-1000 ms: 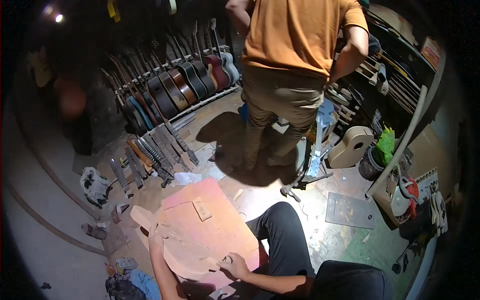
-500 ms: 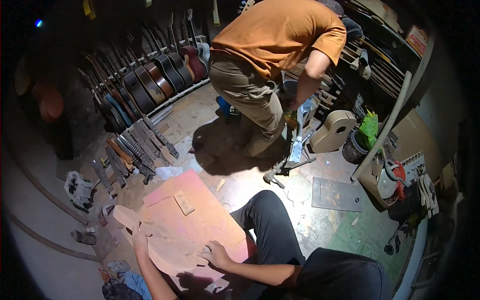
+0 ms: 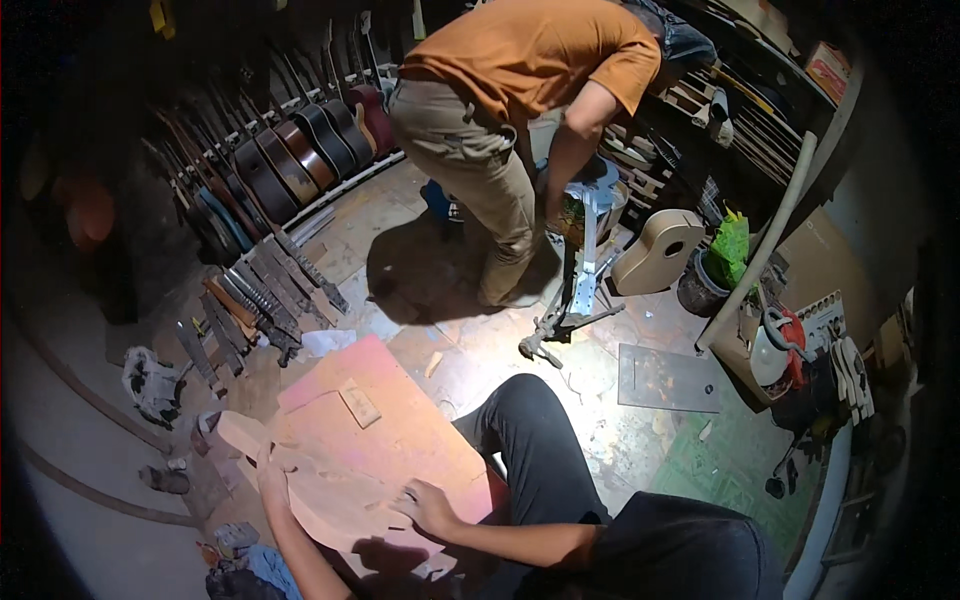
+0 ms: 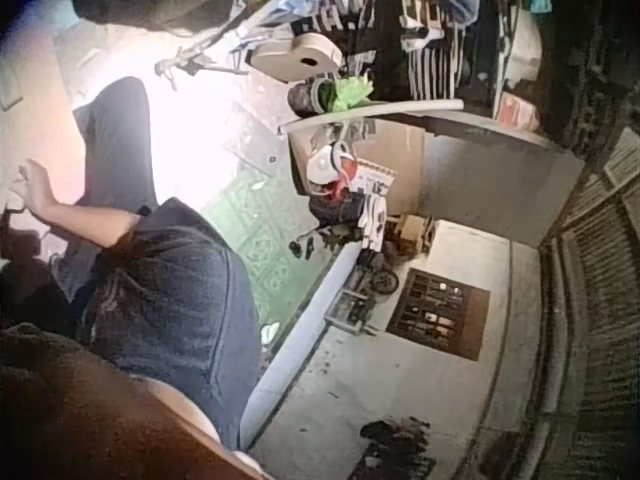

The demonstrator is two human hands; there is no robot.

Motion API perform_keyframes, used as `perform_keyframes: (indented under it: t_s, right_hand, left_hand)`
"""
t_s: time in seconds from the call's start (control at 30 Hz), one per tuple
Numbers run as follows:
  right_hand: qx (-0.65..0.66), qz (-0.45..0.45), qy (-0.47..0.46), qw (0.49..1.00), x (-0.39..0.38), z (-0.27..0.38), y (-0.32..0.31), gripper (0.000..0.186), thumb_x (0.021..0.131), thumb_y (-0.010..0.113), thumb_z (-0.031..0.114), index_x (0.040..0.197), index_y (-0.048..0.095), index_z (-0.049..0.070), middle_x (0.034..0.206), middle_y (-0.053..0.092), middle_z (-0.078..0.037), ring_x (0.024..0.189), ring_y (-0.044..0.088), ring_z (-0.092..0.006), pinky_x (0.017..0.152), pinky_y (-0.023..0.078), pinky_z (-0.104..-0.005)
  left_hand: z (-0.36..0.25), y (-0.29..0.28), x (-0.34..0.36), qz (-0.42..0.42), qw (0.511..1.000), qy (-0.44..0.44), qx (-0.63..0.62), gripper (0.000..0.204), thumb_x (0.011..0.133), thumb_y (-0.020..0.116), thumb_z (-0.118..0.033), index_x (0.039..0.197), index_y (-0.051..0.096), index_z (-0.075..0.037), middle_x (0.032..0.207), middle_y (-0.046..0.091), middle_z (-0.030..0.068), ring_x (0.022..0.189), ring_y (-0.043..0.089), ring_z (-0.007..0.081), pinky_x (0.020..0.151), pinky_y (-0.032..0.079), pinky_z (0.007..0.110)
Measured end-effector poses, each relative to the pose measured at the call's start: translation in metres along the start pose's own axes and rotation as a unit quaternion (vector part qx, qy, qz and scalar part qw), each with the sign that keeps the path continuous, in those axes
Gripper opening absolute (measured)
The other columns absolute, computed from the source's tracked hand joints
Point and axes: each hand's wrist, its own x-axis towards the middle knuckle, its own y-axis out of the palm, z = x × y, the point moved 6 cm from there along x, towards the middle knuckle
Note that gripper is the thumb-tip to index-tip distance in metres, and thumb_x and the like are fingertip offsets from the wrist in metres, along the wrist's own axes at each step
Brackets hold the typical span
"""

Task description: The person sands the surface of a wooden guitar body piece by hand with a piece of sandpaper, then handles a neck piece and turns the body piece over to continue sanding.

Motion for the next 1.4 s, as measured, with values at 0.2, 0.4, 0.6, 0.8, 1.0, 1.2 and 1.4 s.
perform_keyframes:
  t_s: [0.2, 0.4, 0.6, 0.8, 1.0, 1.2, 1.4]
  right_hand:
    - [0.006, -0.024, 0.031, 0.999, -0.02, -0.035, -0.008, 0.04, 0.087, 0.082, 0.034, 0.09, 0.061, 0.0, 0.082, 0.065, -0.018, 0.076, 0.064, -0.0301, 0.071, 0.051, -0.0377]
    - [-0.012, 0.02, 0.033, 0.999, -0.001, -0.021, 0.007, 0.037, 0.087, 0.082, 0.029, 0.092, 0.061, -0.001, 0.082, 0.065, -0.017, 0.074, 0.062, -0.0196, 0.069, 0.052, -0.0355]
    - [-0.028, -0.018, 0.044, 0.998, 0.009, -0.041, 0.004, 0.031, 0.086, 0.084, 0.022, 0.09, 0.062, 0.0, 0.077, 0.062, -0.01, 0.072, 0.055, -0.013, 0.065, 0.049, -0.0335]
    - [0.035, 0.05, 0.147, 0.987, -0.018, -0.003, -0.001, 0.034, 0.087, 0.082, 0.019, 0.094, 0.06, -0.006, 0.083, 0.068, -0.012, 0.073, 0.059, -0.0128, 0.069, 0.051, -0.0315]
    - [0.017, 0.075, 0.113, 0.991, 0.005, -0.007, -0.007, 0.033, 0.086, 0.083, 0.018, 0.094, 0.06, -0.005, 0.082, 0.067, -0.01, 0.076, 0.059, -0.0118, 0.071, 0.051, -0.0311]
    - [-0.012, 0.076, 0.051, 0.996, 0.02, 0.016, 0.007, 0.034, 0.086, 0.084, 0.019, 0.099, 0.062, -0.003, 0.082, 0.067, -0.011, 0.075, 0.061, -0.0142, 0.071, 0.052, -0.0309]
    - [-0.031, 0.089, 0.06, 0.994, 0.003, 0.007, 0.0, 0.037, 0.086, 0.083, 0.022, 0.104, 0.061, -0.002, 0.081, 0.063, -0.011, 0.073, 0.056, -0.0141, 0.068, 0.049, -0.0329]
  left_hand:
    - [-0.045, 0.013, -0.024, 0.01, 0.997, 0.034, 0.071, 0.076, 0.074, 0.056, -0.001, 0.149, 0.048, 0.001, 0.148, 0.052, 0.0179, 0.133, 0.051, 0.0301, 0.107, 0.046, 0.034]
    - [-0.024, 0.001, -0.021, -0.01, 1.0, 0.017, -0.012, 0.061, 0.084, 0.049, -0.004, 0.144, 0.053, 0.003, 0.141, 0.056, 0.0179, 0.125, 0.057, 0.0272, 0.096, 0.053, 0.033]
    - [-0.05, 0.027, -0.028, 0.023, 0.998, 0.06, 0.012, 0.06, 0.085, 0.056, -0.006, 0.144, 0.051, 0.006, 0.137, 0.058, 0.017, 0.112, 0.061, 0.0195, 0.082, 0.055, 0.029]
    - [-0.04, -0.004, -0.038, -0.031, 0.999, 0.001, -0.026, 0.076, 0.072, 0.056, -0.005, 0.147, 0.05, 0.004, 0.139, 0.059, 0.02, 0.121, 0.059, 0.0239, 0.089, 0.052, 0.03]
    - [-0.05, 0.017, -0.04, -0.011, 0.999, 0.029, -0.028, 0.08, 0.067, 0.057, -0.005, 0.146, 0.051, 0.003, 0.144, 0.056, 0.0214, 0.127, 0.056, 0.0279, 0.096, 0.049, 0.03]
    - [-0.049, 0.008, -0.04, -0.014, 0.999, 0.014, -0.045, 0.081, 0.067, 0.056, -0.003, 0.148, 0.051, 0.002, 0.147, 0.054, 0.0215, 0.133, 0.052, 0.0281, 0.099, 0.048, 0.03]
    - [-0.031, 0.001, -0.035, -0.042, 0.995, 0.03, -0.091, 0.082, 0.067, 0.058, -0.002, 0.148, 0.05, 0.002, 0.141, 0.058, 0.0213, 0.126, 0.057, 0.026, 0.097, 0.049, 0.03]
